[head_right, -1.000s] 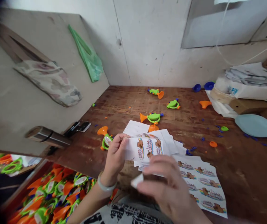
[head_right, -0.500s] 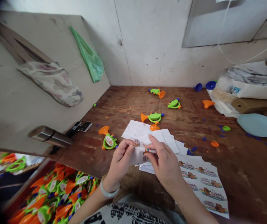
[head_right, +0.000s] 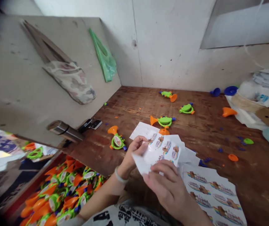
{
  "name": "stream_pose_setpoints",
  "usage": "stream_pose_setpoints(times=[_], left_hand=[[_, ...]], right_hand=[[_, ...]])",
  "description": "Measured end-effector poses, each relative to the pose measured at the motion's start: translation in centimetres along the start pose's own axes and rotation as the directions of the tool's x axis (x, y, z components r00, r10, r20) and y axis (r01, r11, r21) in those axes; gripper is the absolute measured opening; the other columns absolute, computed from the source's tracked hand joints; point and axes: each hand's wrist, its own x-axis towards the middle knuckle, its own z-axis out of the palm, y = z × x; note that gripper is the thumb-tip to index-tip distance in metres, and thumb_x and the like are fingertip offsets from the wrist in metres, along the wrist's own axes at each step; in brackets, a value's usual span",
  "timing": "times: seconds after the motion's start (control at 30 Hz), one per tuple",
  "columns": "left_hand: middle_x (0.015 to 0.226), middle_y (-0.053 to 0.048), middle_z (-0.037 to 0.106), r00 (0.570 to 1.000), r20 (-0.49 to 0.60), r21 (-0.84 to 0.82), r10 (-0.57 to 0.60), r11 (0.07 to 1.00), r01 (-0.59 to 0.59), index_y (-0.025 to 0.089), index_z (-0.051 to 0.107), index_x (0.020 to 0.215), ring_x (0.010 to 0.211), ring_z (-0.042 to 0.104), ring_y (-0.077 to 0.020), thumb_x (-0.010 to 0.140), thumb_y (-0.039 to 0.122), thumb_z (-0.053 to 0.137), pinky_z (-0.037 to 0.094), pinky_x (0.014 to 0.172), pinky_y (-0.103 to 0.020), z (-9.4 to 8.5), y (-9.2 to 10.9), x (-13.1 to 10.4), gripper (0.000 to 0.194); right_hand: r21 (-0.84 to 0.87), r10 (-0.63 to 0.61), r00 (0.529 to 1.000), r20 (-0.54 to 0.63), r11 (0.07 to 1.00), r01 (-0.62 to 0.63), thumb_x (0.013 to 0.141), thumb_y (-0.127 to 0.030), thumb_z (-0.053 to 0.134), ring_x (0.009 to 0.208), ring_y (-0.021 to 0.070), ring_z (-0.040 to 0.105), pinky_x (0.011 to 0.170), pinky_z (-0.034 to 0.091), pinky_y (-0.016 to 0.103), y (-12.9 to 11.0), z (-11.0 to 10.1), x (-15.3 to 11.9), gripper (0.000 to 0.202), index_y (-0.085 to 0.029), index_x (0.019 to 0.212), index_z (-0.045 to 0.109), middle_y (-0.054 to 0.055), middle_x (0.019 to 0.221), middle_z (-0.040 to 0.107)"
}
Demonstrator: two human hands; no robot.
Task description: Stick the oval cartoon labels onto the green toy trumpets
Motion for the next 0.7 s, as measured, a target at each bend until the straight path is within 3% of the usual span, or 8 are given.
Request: stream_pose_setpoints(times=[0.1, 0.17, 0.27, 0.33, 0.4, 0.5, 0.6, 0.7], left_hand=[[0.085, -0.002, 0.066, 0.993, 0.108, 0.150, 0.036, 0.987, -0.052, 0.019, 0.066, 0.094, 0.076, 0.062, -0.0175, 0.089, 0.025, 0.064, 0.053, 0.075, -0.030, -0.6, -2.2, 2.2, 0.007], [0.099, -0.007, 0.071, 0.987, 0.146, 0.266, 0.063, 0.959, -0.100, 0.019, 0.070, 0.095, 0.093, 0.067, -0.0241, 0.080, 0.012, 0.066, 0.055, 0.093, -0.041, -0.6, -3.3, 2.9, 0.017], [0.134, -0.017, 0.065, 0.986, 0.119, 0.414, 0.115, 0.897, -0.155, 0.018, 0.072, 0.108, 0.127, 0.060, -0.0360, 0.078, 0.003, 0.061, 0.045, 0.115, -0.061, 0.1, -4.1, 2.4, 0.035], [0.146, -0.020, 0.058, 0.981, 0.123, 0.474, 0.150, 0.860, -0.191, 0.018, 0.071, 0.114, 0.139, 0.052, -0.0400, 0.082, 0.003, 0.060, 0.040, 0.119, -0.066, 0.6, -4.3, 1.5, 0.037], [0.149, -0.022, 0.056, 0.972, 0.160, 0.506, 0.175, 0.831, -0.232, 0.017, 0.071, 0.118, 0.144, 0.048, -0.0423, 0.084, 0.008, 0.064, 0.040, 0.119, -0.068, 0.8, -4.2, 0.5, 0.036], [0.151, -0.021, 0.057, 0.934, 0.246, 0.553, 0.259, 0.754, -0.355, 0.018, 0.069, 0.124, 0.144, 0.048, -0.0426, 0.090, 0.019, 0.069, 0.043, 0.119, -0.066, 0.7, -4.1, -1.1, 0.034], [0.150, -0.018, 0.061, 0.878, 0.314, 0.574, 0.361, 0.665, -0.478, 0.020, 0.067, 0.126, 0.141, 0.052, -0.0396, 0.096, 0.030, 0.068, 0.049, 0.117, -0.060, 0.6, -4.2, -2.4, 0.031], [0.148, -0.016, 0.063, 0.870, 0.304, 0.564, 0.388, 0.663, -0.493, 0.022, 0.068, 0.124, 0.140, 0.054, -0.0380, 0.097, 0.031, 0.067, 0.051, 0.116, -0.058, 0.5, -4.3, -3.0, 0.029]], right_hand=[[0.035, 0.114, 0.993, -0.040, 0.993, -0.112, 0.098, -0.015, 0.062, 0.091, 0.0222, 0.074, 0.079, 0.063, 0.036, 1.6, -0.7, 1.9, 0.017, -0.029, 0.103, 0.070, 0.004, 0.094, 0.072], [0.007, 0.211, 0.973, -0.098, 0.977, -0.211, 0.096, -0.017, 0.064, 0.097, 0.0259, 0.075, 0.087, 0.063, 0.042, 5.3, -0.2, 3.4, 0.019, -0.027, 0.112, 0.068, 0.007, 0.102, 0.075], [-0.041, 0.290, 0.954, -0.074, 0.955, -0.294, 0.095, -0.019, 0.061, 0.126, 0.0370, 0.068, 0.104, 0.058, 0.057, 13.3, 2.2, 4.7, 0.063, -0.016, 0.155, 0.043, 0.021, 0.140, 0.066], [-0.104, 0.371, 0.925, 0.082, 0.926, -0.362, 0.091, -0.014, 0.059, 0.131, 0.0390, 0.066, 0.109, 0.054, 0.062, 18.5, 4.2, 4.9, 0.090, -0.013, 0.169, 0.013, 0.028, 0.159, 0.051], [-0.199, 0.462, 0.853, 0.241, 0.884, -0.423, 0.088, -0.009, 0.058, 0.139, 0.0411, 0.061, 0.113, 0.048, 0.068, 22.2, 6.1, 4.9, 0.100, -0.019, 0.171, 0.003, 0.028, 0.168, 0.039], [-0.218, 0.481, 0.808, 0.340, 0.876, -0.430, 0.083, -0.006, 0.061, 0.138, 0.0405, 0.063, 0.112, 0.046, 0.071, 24.9, 8.4, 5.0, 0.108, -0.025, 0.172, 0.003, 0.028, 0.170, 0.036], [-0.181, 0.454, 0.814, 0.362, 0.891, -0.417, 0.080, -0.006, 0.064, 0.134, 0.0388, 0.066, 0.108, 0.050, 0.069, 25.7, 9.8, 5.3, 0.113, -0.030, 0.172, 0.002, 0.026, 0.170, 0.037], [-0.129, 0.423, 0.835, 0.352, 0.906, -0.404, 0.081, -0.008, 0.065, 0.117, 0.0310, 0.074, 0.104, 0.057, 0.059, 26.3, 10.5, 5.4, 0.117, -0.028, 0.172, -0.005, 0.026, 0.167, 0.042]])
